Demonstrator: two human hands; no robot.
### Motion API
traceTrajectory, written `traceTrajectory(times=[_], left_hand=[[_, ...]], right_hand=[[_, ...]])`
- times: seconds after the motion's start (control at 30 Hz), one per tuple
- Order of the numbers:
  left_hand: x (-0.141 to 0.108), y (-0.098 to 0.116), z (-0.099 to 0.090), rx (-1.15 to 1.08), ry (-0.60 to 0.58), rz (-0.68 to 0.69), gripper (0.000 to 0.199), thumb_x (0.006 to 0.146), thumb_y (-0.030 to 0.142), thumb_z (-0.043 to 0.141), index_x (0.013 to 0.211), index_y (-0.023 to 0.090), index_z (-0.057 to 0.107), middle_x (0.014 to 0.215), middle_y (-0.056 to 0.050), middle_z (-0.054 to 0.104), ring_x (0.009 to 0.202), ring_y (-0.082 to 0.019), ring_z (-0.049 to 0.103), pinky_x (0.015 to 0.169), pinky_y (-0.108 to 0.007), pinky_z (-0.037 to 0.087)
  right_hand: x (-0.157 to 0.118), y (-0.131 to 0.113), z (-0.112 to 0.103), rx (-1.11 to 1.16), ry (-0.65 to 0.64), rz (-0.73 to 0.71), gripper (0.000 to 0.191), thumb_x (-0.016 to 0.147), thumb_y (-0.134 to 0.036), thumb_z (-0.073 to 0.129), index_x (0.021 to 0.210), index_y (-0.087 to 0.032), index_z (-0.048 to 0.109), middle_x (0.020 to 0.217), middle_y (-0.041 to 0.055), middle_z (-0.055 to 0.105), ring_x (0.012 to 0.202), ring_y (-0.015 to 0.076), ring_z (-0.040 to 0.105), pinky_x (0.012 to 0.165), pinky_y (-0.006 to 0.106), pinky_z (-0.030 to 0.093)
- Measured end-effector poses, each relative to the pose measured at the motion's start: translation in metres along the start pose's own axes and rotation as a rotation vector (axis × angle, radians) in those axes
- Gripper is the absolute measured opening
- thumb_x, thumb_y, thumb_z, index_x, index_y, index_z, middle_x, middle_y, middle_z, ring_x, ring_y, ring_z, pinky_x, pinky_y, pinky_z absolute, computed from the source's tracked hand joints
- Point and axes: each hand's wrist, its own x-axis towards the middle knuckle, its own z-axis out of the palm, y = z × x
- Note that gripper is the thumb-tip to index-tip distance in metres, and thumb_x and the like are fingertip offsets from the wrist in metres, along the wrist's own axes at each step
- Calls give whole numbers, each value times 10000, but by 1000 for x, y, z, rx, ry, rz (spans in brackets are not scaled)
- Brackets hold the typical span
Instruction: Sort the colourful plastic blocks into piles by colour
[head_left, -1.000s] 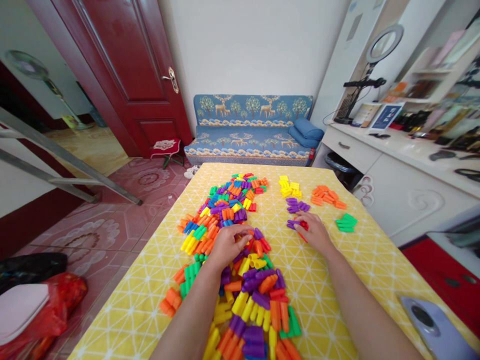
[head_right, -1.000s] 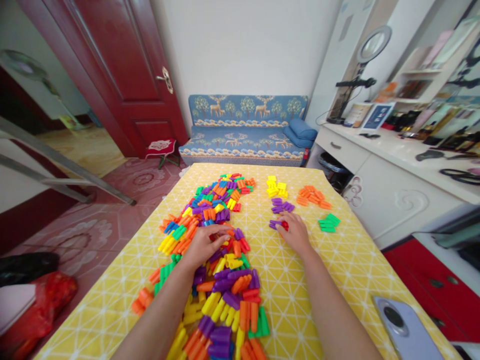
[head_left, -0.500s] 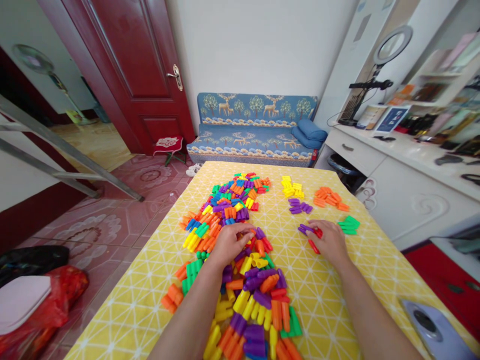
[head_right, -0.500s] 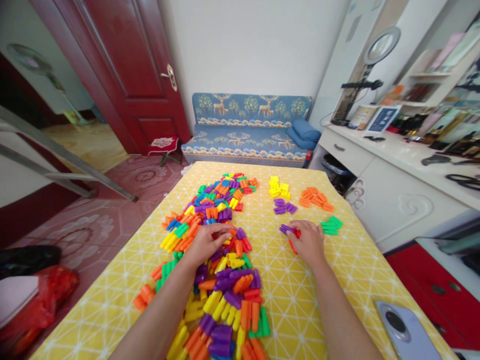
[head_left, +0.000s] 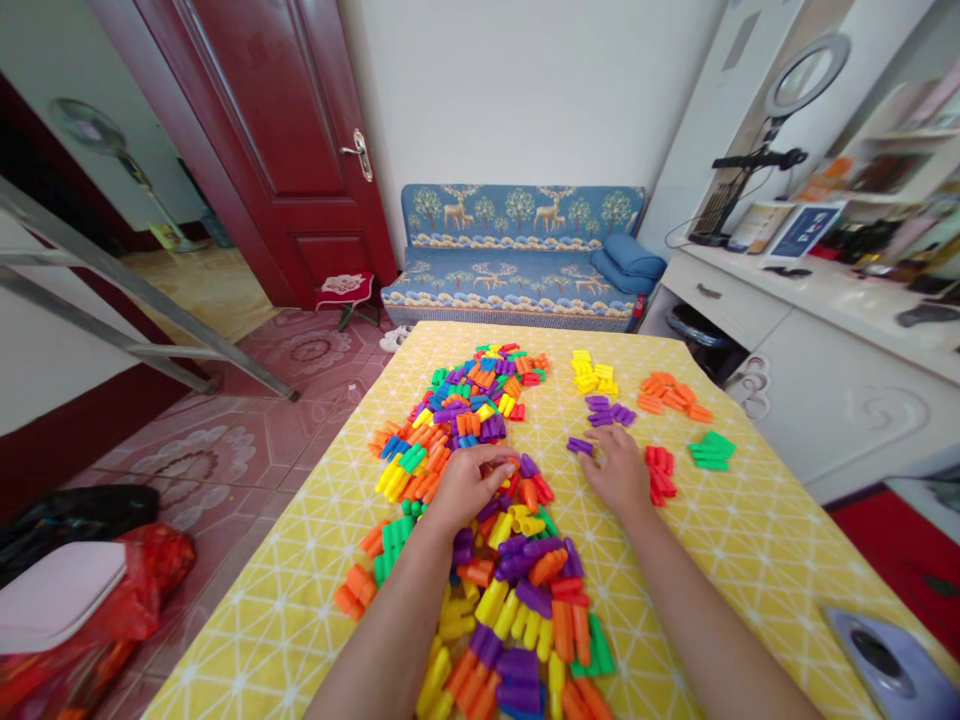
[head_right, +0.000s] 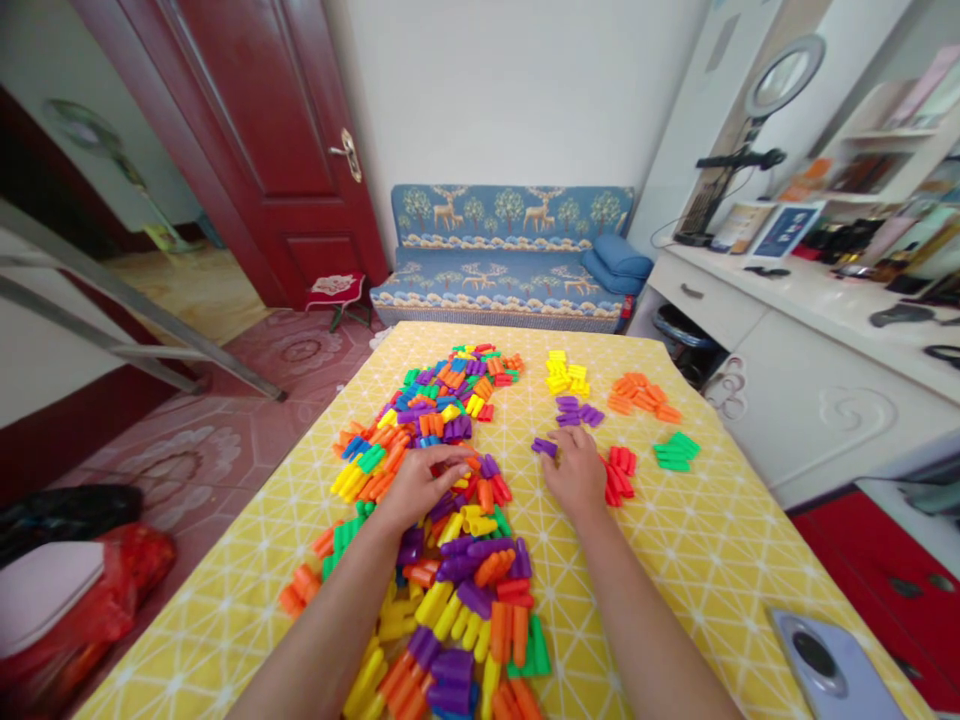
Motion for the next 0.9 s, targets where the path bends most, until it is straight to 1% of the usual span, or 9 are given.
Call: traceTrajectory(times=[0.13, 0.2, 0.3, 0.43, 0.5, 0.6, 0.7, 0.77, 0.9], left_hand=[[0, 0, 0, 3, 0, -8, 223, 837, 238, 615, 1025, 186, 722, 947, -40, 748, 832, -177, 692, 763, -265, 532], [0, 0, 0, -5, -3, -1, 223, 842, 236, 609, 1029, 189, 719, 951, -38, 748, 843, -177, 692, 768, -264, 532], [0, 0, 0, -17, -10, 0, 223, 847, 237, 604, 1032, 183, 716, 949, -39, 749, 848, -176, 694, 778, -263, 535], [0, 1, 0, -20, -6, -13, 221, 844, 237, 606, 1025, 175, 717, 946, -45, 750, 843, -183, 697, 783, -273, 540], [0, 1, 0, -22, -1, -15, 222, 841, 233, 608, 1026, 177, 718, 956, -47, 750, 848, -186, 697, 787, -278, 543], [0, 2, 0, -33, 0, -16, 223, 840, 232, 608, 1027, 179, 718, 964, -47, 749, 855, -186, 697, 798, -282, 544], [0, 2, 0, -26, -1, -15, 223, 840, 245, 610, 1021, 175, 719, 951, -49, 751, 845, -188, 697, 796, -286, 546], [0, 2, 0, -20, 0, -18, 222, 840, 249, 610, 1017, 173, 719, 948, -51, 752, 844, -191, 697, 791, -287, 545], [-1, 1, -1, -26, -4, -14, 223, 847, 252, 601, 1024, 178, 716, 957, -49, 750, 853, -188, 697, 792, -282, 542]], right_hand=[[-3, -3, 1, 123, -43, -2, 109, 814, -274, 568, 864, -195, 624, 909, 55, 598, 887, 204, 574, 794, 332, 482], [1, -2, 8, 181, -82, -15, 133, 827, -249, 543, 914, -197, 630, 934, 51, 596, 871, 188, 580, 786, 321, 488], [15, 6, 23, 200, -79, -27, 213, 832, -185, 493, 978, -191, 648, 980, 65, 590, 920, 193, 580, 840, 335, 483], [38, 17, 38, 103, -44, 17, 281, 812, -129, 464, 1003, -153, 668, 977, 100, 579, 919, 217, 572, 842, 352, 483], [43, 17, 38, -7, -10, 24, 313, 813, -111, 451, 1044, -144, 660, 1004, 118, 577, 954, 240, 553, 848, 369, 472], [41, 10, 34, -142, 24, -39, 306, 840, -138, 462, 1090, -152, 638, 1054, 130, 584, 1019, 271, 512, 887, 394, 439], [36, 4, 33, -146, -48, -169, 302, 869, -160, 451, 1117, -153, 622, 1120, 117, 599, 1065, 260, 494, 953, 375, 411], [36, 4, 37, -145, -103, -210, 338, 871, -148, 437, 1166, -126, 601, 1196, 125, 589, 1120, 252, 485, 1001, 360, 389], [40, 5, 44, -224, -141, -126, 407, 878, -187, 442, 1245, -43, 547, 1286, 192, 552, 1188, 291, 469, 1023, 404, 373]])
